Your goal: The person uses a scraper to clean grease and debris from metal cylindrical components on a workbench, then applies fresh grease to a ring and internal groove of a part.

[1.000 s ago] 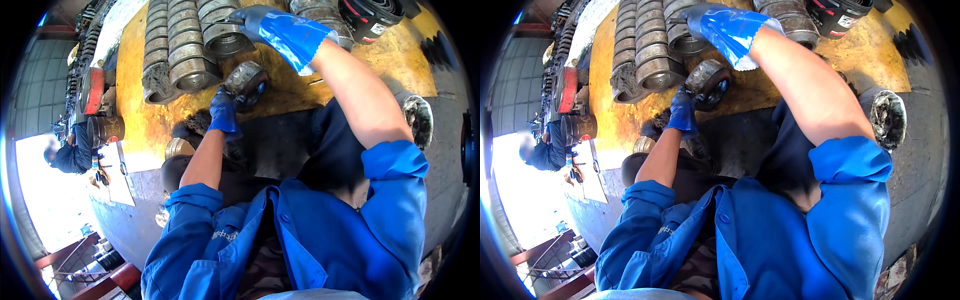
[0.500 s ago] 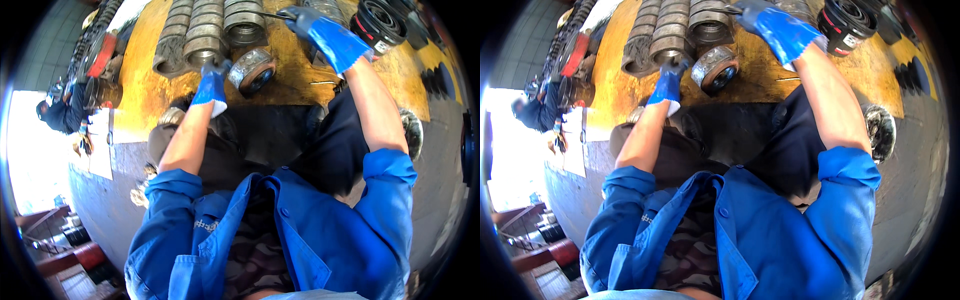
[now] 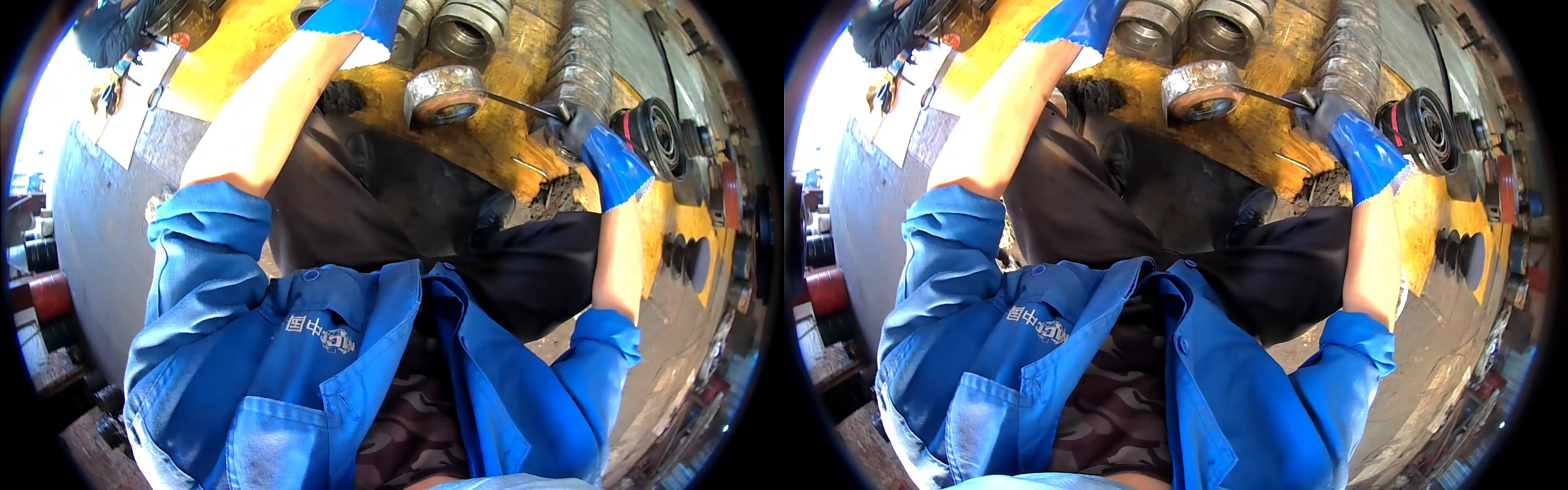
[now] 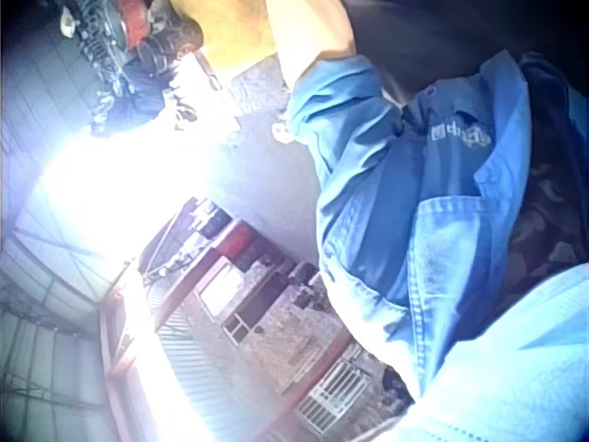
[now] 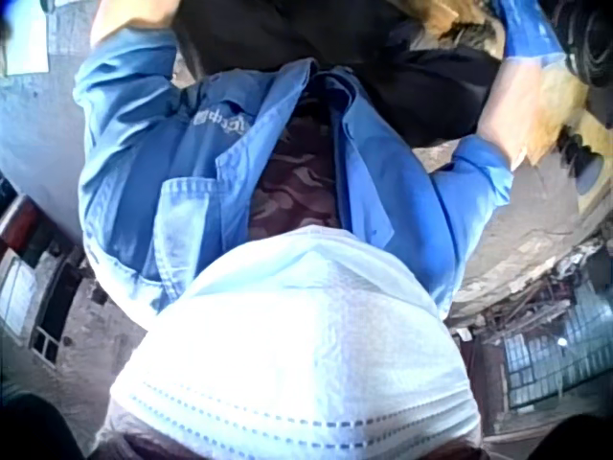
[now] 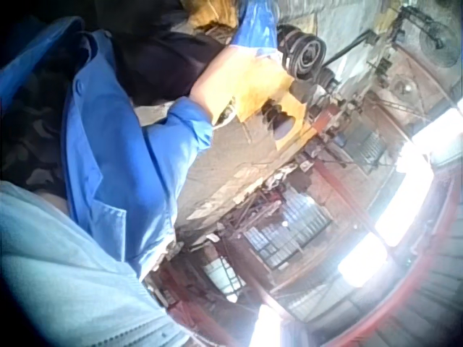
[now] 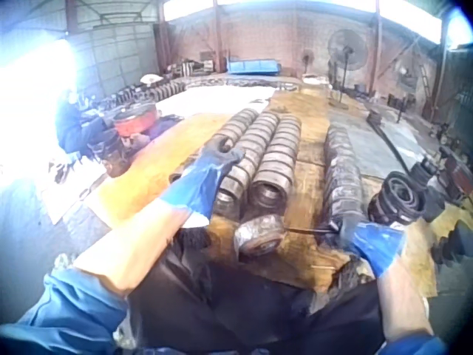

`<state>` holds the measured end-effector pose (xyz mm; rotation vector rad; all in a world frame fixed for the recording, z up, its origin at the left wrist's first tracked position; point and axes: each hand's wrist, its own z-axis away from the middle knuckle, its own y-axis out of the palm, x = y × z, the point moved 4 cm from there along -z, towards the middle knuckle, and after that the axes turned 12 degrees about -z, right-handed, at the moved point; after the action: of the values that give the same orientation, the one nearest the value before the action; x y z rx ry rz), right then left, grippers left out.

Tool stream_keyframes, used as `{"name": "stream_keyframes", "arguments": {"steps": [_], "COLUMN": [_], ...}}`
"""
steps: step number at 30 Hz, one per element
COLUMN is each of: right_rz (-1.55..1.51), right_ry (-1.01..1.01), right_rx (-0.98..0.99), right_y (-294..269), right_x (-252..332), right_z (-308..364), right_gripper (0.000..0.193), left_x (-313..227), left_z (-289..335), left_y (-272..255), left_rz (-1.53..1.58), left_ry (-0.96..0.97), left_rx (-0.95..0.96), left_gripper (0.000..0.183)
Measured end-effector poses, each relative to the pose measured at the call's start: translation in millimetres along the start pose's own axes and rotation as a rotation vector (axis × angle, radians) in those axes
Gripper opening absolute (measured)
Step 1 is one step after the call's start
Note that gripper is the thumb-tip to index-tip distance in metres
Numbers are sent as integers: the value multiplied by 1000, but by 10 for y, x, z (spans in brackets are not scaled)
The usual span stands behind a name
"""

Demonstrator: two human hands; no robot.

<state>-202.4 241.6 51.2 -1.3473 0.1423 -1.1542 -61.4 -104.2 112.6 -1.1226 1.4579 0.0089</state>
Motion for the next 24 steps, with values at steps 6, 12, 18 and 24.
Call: {"name": "stream_keyframes", "arguments": {"steps": [6,12,18,24], "right_rz": [173,-265,-707,-1157], "right_ry": [62,-147,191,510], "right_rx": [59,56,22,102], "right_y": [25,294,295,418], "right_x": [421,95,-83,-199], "right_z": [249,-267,-379,-669], "right_gripper": [33,30,29,29], "left_x": [83,347,199,650], "left_z": [-83,-216,-265,-540], "left_y": [204,196,328,257], "left_rz": [101,146,250,188], "left_ry": [-112,-220,-224,36], "left_rx": [128,173,234,195], "left_gripper": [63,66,69,70]}}
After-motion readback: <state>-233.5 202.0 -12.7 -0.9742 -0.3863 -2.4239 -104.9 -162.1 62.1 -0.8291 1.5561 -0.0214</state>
